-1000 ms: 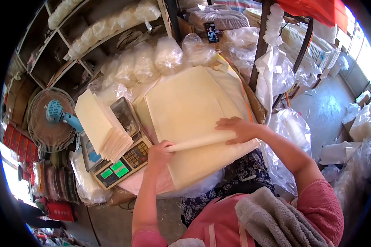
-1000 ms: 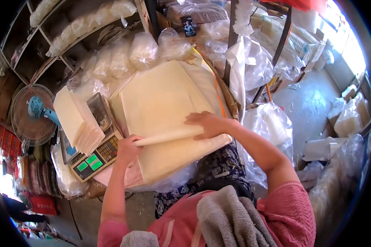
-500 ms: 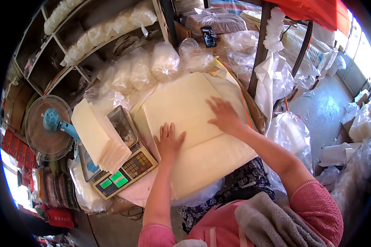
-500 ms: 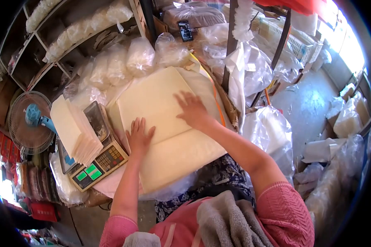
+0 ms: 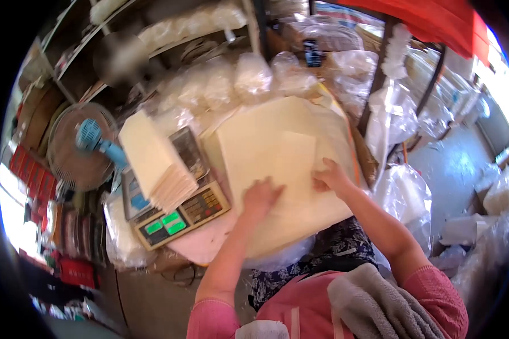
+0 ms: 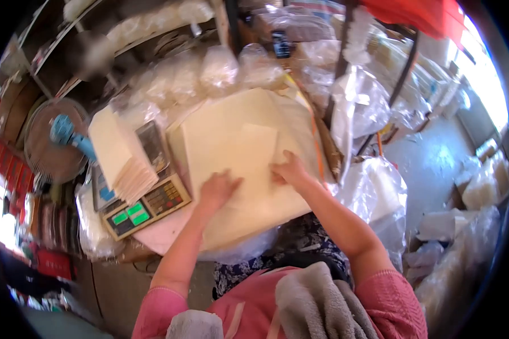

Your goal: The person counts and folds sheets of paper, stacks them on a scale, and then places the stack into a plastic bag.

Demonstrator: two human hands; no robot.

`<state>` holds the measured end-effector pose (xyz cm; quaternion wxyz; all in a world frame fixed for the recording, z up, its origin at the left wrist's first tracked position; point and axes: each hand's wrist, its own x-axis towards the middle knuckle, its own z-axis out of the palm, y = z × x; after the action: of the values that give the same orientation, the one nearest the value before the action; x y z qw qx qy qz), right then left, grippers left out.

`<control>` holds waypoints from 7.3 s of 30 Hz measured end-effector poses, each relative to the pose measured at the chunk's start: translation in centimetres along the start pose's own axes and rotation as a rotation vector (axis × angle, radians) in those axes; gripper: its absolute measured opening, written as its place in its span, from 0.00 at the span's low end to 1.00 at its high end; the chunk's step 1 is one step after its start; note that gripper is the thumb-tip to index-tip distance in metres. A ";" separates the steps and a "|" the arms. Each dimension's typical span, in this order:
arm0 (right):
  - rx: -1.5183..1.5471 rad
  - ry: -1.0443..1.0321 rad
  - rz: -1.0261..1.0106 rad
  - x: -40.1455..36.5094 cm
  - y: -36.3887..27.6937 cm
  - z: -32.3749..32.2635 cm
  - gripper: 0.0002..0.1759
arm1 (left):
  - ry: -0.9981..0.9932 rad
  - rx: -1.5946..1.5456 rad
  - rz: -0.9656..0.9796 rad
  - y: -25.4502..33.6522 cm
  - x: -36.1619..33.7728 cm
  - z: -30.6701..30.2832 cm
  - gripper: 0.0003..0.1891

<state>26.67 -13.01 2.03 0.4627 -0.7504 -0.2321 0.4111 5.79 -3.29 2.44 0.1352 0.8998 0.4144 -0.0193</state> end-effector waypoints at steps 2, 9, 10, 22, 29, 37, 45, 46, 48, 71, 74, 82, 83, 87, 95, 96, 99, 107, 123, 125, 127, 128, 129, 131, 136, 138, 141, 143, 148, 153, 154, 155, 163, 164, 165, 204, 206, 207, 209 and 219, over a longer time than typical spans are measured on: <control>0.114 -0.212 -0.070 0.7 1.8 2.3 0.34 | 0.006 -0.508 0.067 0.4 -1.5 0.9 0.36; 0.254 -0.521 -0.439 -7.5 -8.5 6.4 0.30 | 0.791 -1.442 0.169 -4.6 -6.5 -8.0 0.45; 0.187 -0.550 -0.473 -8.2 -9.0 6.3 0.30 | 0.819 -1.490 0.164 -6.8 -6.9 -10.7 0.46; -0.107 -0.600 -0.327 -5.5 -1.0 3.9 0.24 | 0.779 -1.343 -0.189 -25.9 -3.7 -15.3 0.25; -0.175 -0.528 -0.395 -5.5 -0.2 2.9 0.19 | 0.638 -1.095 -0.308 -28.3 -2.7 -15.7 0.28; -0.735 -0.604 -1.131 -9.2 -0.3 6.1 0.12 | 0.593 0.237 -0.388 -26.9 0.7 -10.9 0.28; -1.213 -0.599 -1.314 -10.3 0.2 8.0 0.07 | 1.019 0.192 -0.162 -21.6 -3.6 -14.1 0.19; -0.957 -0.482 -1.188 -9.8 -0.3 7.7 0.07 | 1.136 0.070 -0.028 -17.6 -6.1 -13.8 0.17; -0.458 -0.257 -0.923 -8.5 -2.0 6.5 0.06 | 1.013 -0.419 0.126 -11.5 -8.7 -9.3 0.08; -0.991 -0.112 -1.474 -12.3 -4.2 -0.9 0.19 | 0.657 -0.818 0.132 -3.3 -8.8 2.8 0.33; -1.016 -0.385 -1.253 -12.4 -2.5 -1.6 0.16 | 0.657 -0.210 0.487 -4.9 -10.3 1.4 0.21; -1.043 -0.240 -0.875 -4.9 -11.7 -4.4 0.13 | 0.518 -0.918 -0.214 -2.7 -9.9 -2.3 0.21; -1.055 -0.199 -0.828 -1.8 -11.6 -3.3 0.11 | 0.710 -0.673 -0.109 -2.9 -8.7 -1.8 0.25; -1.044 -0.049 -0.856 8.6 -7.1 2.3 0.09 | 0.594 -0.082 0.214 -3.0 -6.2 1.2 0.36; -1.240 0.150 -0.909 7.3 -6.1 4.3 0.24 | 0.357 0.021 0.191 -2.8 -5.4 4.6 0.34; -1.218 0.121 -0.907 6.0 -5.9 4.0 0.26 | 0.339 0.023 0.185 -2.8 -5.5 4.6 0.34; -1.193 0.058 -0.942 1.1 -3.6 3.2 0.29 | 0.315 0.022 0.181 -2.6 -5.6 4.5 0.33; -1.194 -0.087 -0.831 -0.7 2.5 3.2 0.29 | 0.271 0.124 0.342 -6.2 -6.4 2.4 0.27; -0.623 -0.154 -1.387 -7.2 0.2 -1.3 0.25 | 0.851 -0.733 0.077 -6.0 -7.4 3.9 0.37; -0.589 -0.267 -1.227 -5.0 4.9 -2.4 0.26 | 0.708 -0.495 0.457 -8.0 -7.8 5.2 0.26; -0.400 -0.405 -0.967 -4.8 5.0 -3.6 0.20 | 0.515 -0.487 0.574 -8.5 -8.1 5.0 0.19; -0.308 -0.468 -0.836 -4.5 4.8 -4.1 0.18 | 0.403 -0.601 0.507 -7.9 -8.5 4.1 0.17; -0.372 -0.391 -0.639 -4.1 4.6 -4.0 0.13 | 0.288 -0.712 0.438 -7.4 -8.7 3.5 0.15; -0.276 -0.280 -0.494 -2.4 5.0 -3.6 0.18 | 0.309 -1.001 0.054 -5.9 -7.6 3.1 0.19; -0.608 -0.022 -0.389 -3.2 1.3 -2.3 0.22 | 0.707 -0.244 0.037 -3.6 -5.2 3.2 0.38; -0.598 -0.022 -0.436 -2.5 1.8 -2.0 0.26 | 0.434 -0.015 0.159 -2.9 -5.5 3.3 0.40; -0.711 0.035 -0.688 -3.2 0.4 -1.2 0.36 | 0.286 0.114 0.229 -2.8 -5.5 3.0 0.41; -0.919 -0.001 -0.865 -3.5 0.1 -1.0 0.42 | 0.295 0.120 0.265 -3.3 -5.2 3.1 0.39; -1.182 -0.258 -1.140 -0.9 1.7 -3.7 0.43 | 0.232 0.002 0.379 -7.4 -3.7 3.0 0.31; -0.687 -0.383 -0.592 -2.8 -0.2 -5.9 0.34 | 0.210 -1.037 0.004 -6.8 -5.0 0.1 0.18; -0.530 -0.309 -0.453 -3.0 -0.6 -5.6 0.32 | 0.268 -1.094 -0.042 -5.9 -4.4 0.0 0.20; -0.587 -0.158 -0.403 -2.2 -0.3 -4.8 0.28 | 0.328 -1.149 -0.088 -4.7 -3.5 -0.6 0.21; -0.841 0.066 -0.286 1.0 -1.9 -1.6 0.27 | 0.267 -0.117 -0.068 -2.4 1.4 1.5 0.38; -0.869 0.056 -0.268 1.1 -2.1 -1.5 0.29 | 0.274 -0.106 -0.069 -2.5 1.5 1.8 0.38; -0.935 0.132 -0.526 1.3 -2.0 -1.4 0.30 | 0.281 -0.095 -0.066 -2.7 1.8 2.4 0.39; -0.914 -0.148 -1.008 -5.5 4.5 3.4 0.23 | 0.821 -1.396 -0.129 -24.6 -5.4 -16.0 0.27; -0.918 -0.148 -1.008 -5.4 4.5 3.5 0.23 | 0.814 -1.353 -0.161 -23.6 -6.1 -16.9 0.27; -0.927 -0.146 -1.005 -5.4 4.5 3.5 0.23 | 0.809 -1.330 -0.181 -23.4 -6.2 -17.2 0.27; -0.928 -0.146 -1.010 -5.3 4.6 3.5 0.22 | 0.870 -1.290 -0.254 -24.4 -5.8 -17.5 0.29; -0.924 -0.153 -0.989 -5.6 4.3 3.8 0.22 | 1.093 -0.995 -0.269 -20.9 -9.9 -19.6 0.39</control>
<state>20.26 -17.23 -0.42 0.2104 -0.6453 -0.7318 0.0618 -17.88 7.39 18.00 0.2973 0.5555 0.4886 0.6035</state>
